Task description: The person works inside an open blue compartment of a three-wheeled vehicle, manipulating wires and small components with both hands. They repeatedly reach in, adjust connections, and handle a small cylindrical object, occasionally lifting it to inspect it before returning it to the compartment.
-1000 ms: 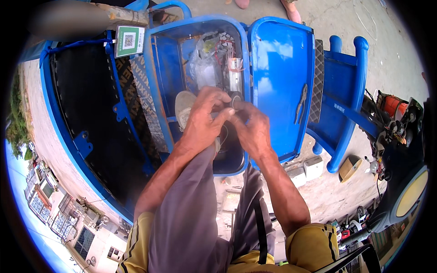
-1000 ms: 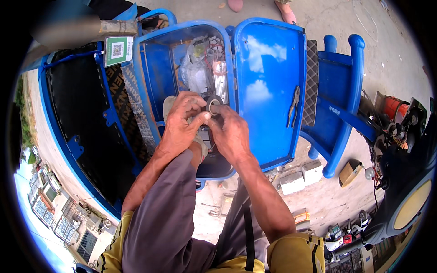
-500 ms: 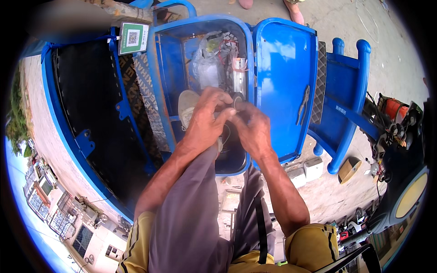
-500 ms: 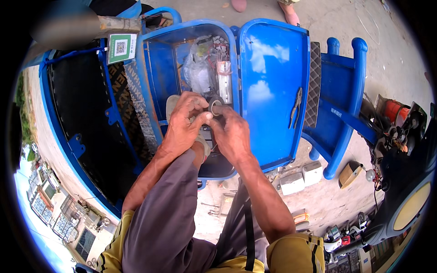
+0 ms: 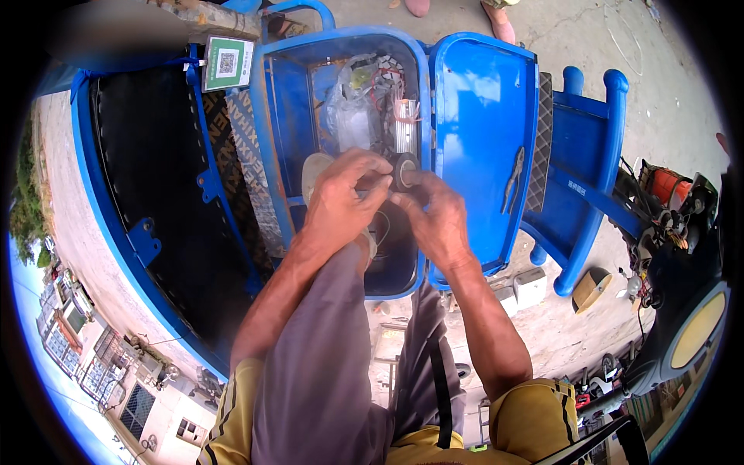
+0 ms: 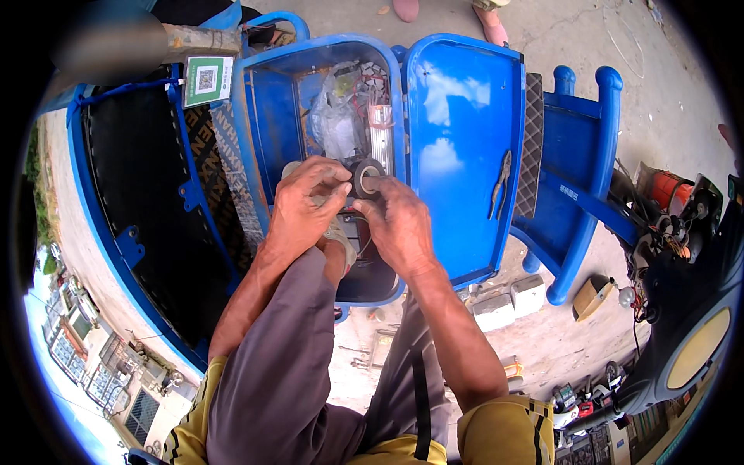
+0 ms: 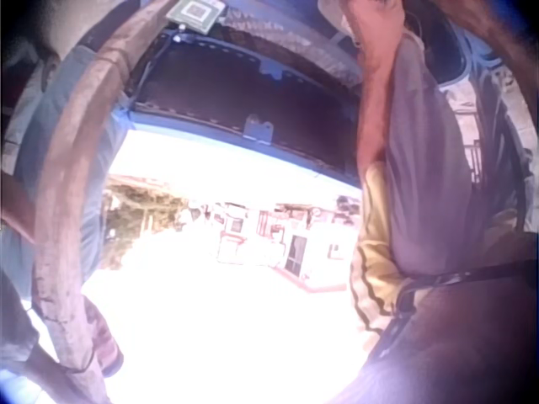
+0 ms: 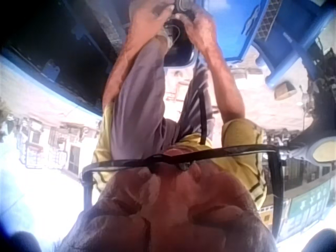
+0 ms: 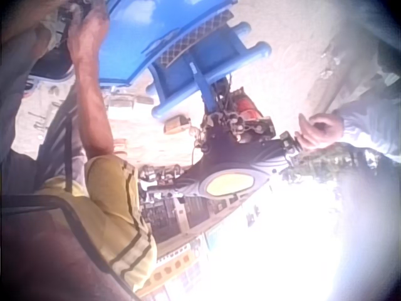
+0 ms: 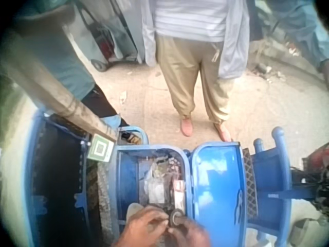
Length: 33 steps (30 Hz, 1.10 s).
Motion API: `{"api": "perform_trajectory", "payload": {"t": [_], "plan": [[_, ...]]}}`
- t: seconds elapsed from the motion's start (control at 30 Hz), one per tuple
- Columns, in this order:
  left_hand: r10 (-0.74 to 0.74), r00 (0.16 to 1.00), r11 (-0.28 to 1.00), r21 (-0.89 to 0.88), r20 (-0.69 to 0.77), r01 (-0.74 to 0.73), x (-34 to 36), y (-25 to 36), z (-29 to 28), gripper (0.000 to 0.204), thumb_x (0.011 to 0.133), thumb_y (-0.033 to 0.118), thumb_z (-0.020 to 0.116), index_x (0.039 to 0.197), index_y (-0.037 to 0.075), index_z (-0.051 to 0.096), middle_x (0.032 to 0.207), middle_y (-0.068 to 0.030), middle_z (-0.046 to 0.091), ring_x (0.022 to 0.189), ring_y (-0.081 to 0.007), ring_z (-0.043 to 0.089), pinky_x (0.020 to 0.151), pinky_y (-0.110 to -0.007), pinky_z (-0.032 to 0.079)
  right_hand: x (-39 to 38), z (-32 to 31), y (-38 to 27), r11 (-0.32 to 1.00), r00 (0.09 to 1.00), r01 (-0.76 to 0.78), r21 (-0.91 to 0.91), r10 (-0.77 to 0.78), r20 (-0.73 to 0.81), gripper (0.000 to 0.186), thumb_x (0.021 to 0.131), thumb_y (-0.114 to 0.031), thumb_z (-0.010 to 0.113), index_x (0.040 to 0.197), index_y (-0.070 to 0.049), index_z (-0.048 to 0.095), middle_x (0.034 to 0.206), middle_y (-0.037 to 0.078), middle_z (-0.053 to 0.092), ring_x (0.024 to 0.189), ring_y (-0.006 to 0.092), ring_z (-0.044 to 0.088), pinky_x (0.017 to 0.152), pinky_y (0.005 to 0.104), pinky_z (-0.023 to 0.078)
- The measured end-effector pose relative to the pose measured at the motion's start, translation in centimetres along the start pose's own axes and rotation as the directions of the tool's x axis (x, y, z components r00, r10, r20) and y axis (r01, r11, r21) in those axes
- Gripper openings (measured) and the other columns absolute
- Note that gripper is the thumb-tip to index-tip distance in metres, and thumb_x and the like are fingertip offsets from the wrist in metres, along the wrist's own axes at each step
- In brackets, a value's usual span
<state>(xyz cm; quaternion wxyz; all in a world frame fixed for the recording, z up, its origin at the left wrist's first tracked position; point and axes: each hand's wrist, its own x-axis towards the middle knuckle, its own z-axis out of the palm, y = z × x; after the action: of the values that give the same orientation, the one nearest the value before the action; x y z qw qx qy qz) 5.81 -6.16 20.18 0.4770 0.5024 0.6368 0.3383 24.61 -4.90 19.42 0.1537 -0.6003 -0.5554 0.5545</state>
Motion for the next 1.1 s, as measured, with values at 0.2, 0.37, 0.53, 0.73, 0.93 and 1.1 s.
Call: {"api": "perform_trajectory", "payload": {"t": [0.2,0.37,0.53,0.73,0.93,1.1], "plan": [[0.175,0.984,0.938,0.297,0.038,-0.179,0.3,0.2,-0.1,0.018,0.085,-0.004,0.079,0.101,0.000,0.072,0.102,-0.0101,0.073,0.090,-0.0297,0.076,0.075,-0.039,0.062,-0.3,-0.4,0.5,0.938,0.964,0.252,-0.237,-0.264,-0.023,0.032,0.089,-0.007,0.085,0.120,-0.003,0.075,0.117,0.016,0.077,0.111,0.0393,0.073,0.096,0.0483,0.060],[0.245,0.968,0.844,0.478,0.061,-0.244,0.1,0.0,0.4,0.023,0.077,-0.003,0.081,0.091,0.003,0.064,0.092,-0.0093,0.066,0.081,-0.0340,0.069,0.068,-0.044,0.057,-0.6,-0.4,0.6,0.889,0.936,0.338,-0.310,-0.352,0.010,0.034,0.086,-0.003,0.085,0.119,-0.003,0.075,0.116,0.014,0.077,0.108,0.0383,0.072,0.093,0.0488,0.060],[0.287,0.956,0.854,0.436,0.060,-0.284,0.0,-0.7,0.7,0.027,0.075,-0.005,0.080,0.090,0.003,0.060,0.088,-0.0101,0.062,0.077,-0.0335,0.066,0.066,-0.042,0.055,-0.8,-0.4,0.8,0.974,0.980,0.199,-0.111,-0.196,0.038,0.033,0.092,-0.008,0.083,0.123,-0.001,0.074,0.120,0.018,0.077,0.111,0.0418,0.073,0.095,0.0485,0.060],[-0.002,0.995,0.982,0.186,0.096,-0.016,-1.5,-1.8,0.4,0.028,0.082,-0.003,0.085,0.102,0.001,0.065,0.097,-0.0088,0.065,0.081,-0.0232,0.069,0.074,-0.039,0.057,-1.1,-1.2,1.1,0.993,0.994,0.000,-0.118,0.013,0.108,0.035,0.096,-0.015,0.083,0.127,-0.001,0.073,0.124,0.023,0.077,0.115,0.0451,0.073,0.095,0.0499,0.059],[0.017,0.989,0.997,0.071,0.145,-0.027,-3.1,-4.9,1.1,0.026,0.091,0.011,0.086,0.113,0.003,0.075,0.111,-0.0111,0.074,0.097,-0.0326,0.073,0.088,-0.043,0.059,-1.9,-1.1,1.9,0.969,0.982,-0.015,-0.246,0.060,0.177,0.035,0.097,-0.020,0.083,0.126,-0.004,0.074,0.120,0.021,0.079,0.113,0.0444,0.074,0.096,0.0508,0.059],[-0.036,0.975,0.992,0.129,0.220,0.007,-3.5,-5.6,0.8,0.021,0.094,0.012,0.081,0.111,0.003,0.074,0.105,-0.0113,0.072,0.099,-0.0341,0.072,0.087,-0.045,0.058,-2.3,-0.7,2.4,0.962,0.981,0.040,-0.270,0.014,0.195,0.035,0.096,-0.022,0.083,0.126,-0.006,0.074,0.120,0.019,0.080,0.112,0.0428,0.075,0.097,0.0512,0.059]]}}
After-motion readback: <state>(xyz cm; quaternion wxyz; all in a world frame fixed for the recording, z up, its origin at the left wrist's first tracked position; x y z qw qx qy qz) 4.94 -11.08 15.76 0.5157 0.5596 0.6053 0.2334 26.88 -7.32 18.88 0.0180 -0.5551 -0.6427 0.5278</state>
